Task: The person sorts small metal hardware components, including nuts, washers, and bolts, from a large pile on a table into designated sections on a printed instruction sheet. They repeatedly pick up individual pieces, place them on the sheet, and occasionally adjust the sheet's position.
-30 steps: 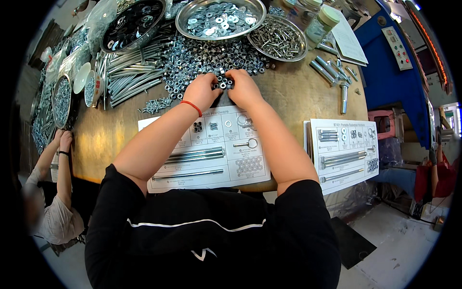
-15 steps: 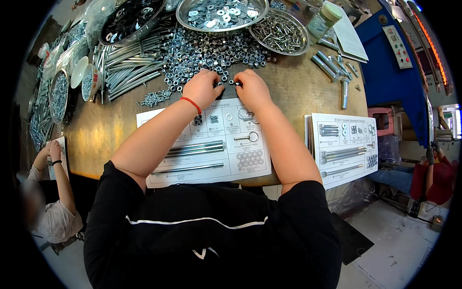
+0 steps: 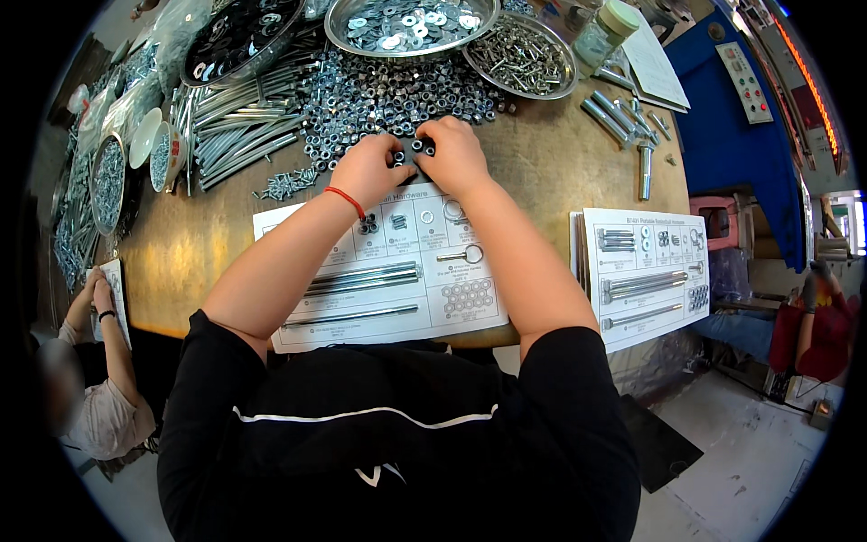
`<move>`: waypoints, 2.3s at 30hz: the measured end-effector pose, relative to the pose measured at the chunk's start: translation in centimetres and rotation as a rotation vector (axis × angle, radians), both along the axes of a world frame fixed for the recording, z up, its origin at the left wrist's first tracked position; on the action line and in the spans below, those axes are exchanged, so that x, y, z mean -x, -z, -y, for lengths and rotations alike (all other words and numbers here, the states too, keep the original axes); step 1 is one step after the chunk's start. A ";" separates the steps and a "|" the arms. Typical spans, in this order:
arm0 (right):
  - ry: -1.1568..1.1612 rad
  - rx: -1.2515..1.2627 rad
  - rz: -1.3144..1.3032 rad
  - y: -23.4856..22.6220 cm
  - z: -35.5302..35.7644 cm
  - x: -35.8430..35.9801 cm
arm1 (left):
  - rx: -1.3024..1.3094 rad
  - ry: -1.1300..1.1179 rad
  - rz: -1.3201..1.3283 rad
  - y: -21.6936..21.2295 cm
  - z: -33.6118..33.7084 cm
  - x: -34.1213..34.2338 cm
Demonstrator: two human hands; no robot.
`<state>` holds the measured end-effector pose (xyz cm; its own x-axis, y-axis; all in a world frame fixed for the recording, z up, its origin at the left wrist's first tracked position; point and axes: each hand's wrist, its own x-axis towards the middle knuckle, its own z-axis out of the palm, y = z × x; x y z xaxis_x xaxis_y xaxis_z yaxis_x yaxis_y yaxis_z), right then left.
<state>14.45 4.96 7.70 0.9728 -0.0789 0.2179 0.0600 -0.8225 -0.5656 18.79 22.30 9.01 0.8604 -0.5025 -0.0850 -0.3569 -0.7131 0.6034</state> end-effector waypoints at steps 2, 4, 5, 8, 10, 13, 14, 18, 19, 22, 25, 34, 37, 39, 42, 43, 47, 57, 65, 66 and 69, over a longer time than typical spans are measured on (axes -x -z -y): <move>0.005 0.018 -0.040 -0.3 -0.3 -0.6 | -0.016 0.033 0.001 0.2 -0.1 0.0; 0.001 0.017 -0.088 -0.4 -0.2 -0.9 | -0.014 0.036 0.021 0.4 0.0 0.1; 0.022 0.004 -0.077 -0.3 0.0 -1.2 | -0.010 0.037 0.029 0.4 0.0 0.2; 0.074 -0.030 -0.042 0.4 0.6 -2.0 | -0.005 0.034 0.038 0.8 0.2 0.0; 0.175 0.040 -0.129 0.2 1.0 -2.3 | -0.017 0.036 0.006 0.6 0.2 0.0; 0.220 0.030 -0.188 0.3 2.3 -2.1 | -0.048 0.035 -0.057 -0.6 0.1 0.0; 0.215 -0.017 -0.181 0.3 2.6 -1.7 | -0.049 0.031 -0.059 -0.9 0.1 0.1; 0.055 0.012 -0.063 -0.1 1.4 0.2 | -0.009 0.019 -0.055 -0.2 -0.2 0.1; 0.003 0.076 0.007 0.0 1.2 0.4 | 0.001 0.027 -0.051 -0.1 0.0 0.0; 0.076 -0.006 -0.131 0.5 2.1 -0.2 | 0.014 0.008 -0.027 -0.1 0.2 0.1; 0.188 0.019 -0.223 0.0 2.6 -0.7 | -0.013 0.002 -0.040 -0.2 0.1 -0.1; 0.152 -0.029 -0.143 -0.2 2.2 0.7 | 0.041 0.045 -0.118 0.0 -0.5 -0.9; 0.173 -0.059 -0.173 -0.3 2.4 0.9 | 0.021 0.046 -0.131 -0.8 -0.7 -1.2; 0.130 -0.068 -0.190 -0.4 2.1 1.0 | -0.009 0.052 -0.089 -0.8 -0.9 -1.7; 0.051 -0.053 -0.191 -0.2 0.6 1.1 | -0.036 0.029 -0.005 0.0 -0.9 -2.1; 0.086 -0.028 -0.171 -0.2 0.4 0.7 | -0.036 0.018 -0.004 0.2 -0.9 -2.3; 0.126 0.052 -0.101 -0.1 0.7 -1.0 | -0.034 0.026 -0.054 0.2 -1.0 -2.8; -0.075 0.046 0.015 0.2 0.3 -0.2 | 0.056 0.124 0.058 0.4 -0.3 -0.4; -0.060 0.057 -0.139 -0.3 -0.5 -0.3 | 0.007 0.111 0.127 0.6 0.4 -0.6; -0.039 0.079 -0.131 0.1 -0.6 -0.3 | -0.016 0.102 0.070 0.5 0.3 -0.8; 0.029 0.097 -0.197 -0.3 -1.0 -0.5 | 0.017 0.051 -0.089 -0.4 -0.1 -0.9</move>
<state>15.00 5.93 8.01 0.9949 -0.0955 0.0322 -0.0683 -0.8736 -0.4818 19.65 22.44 9.45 0.8231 -0.5476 -0.1507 -0.3372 -0.6847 0.6461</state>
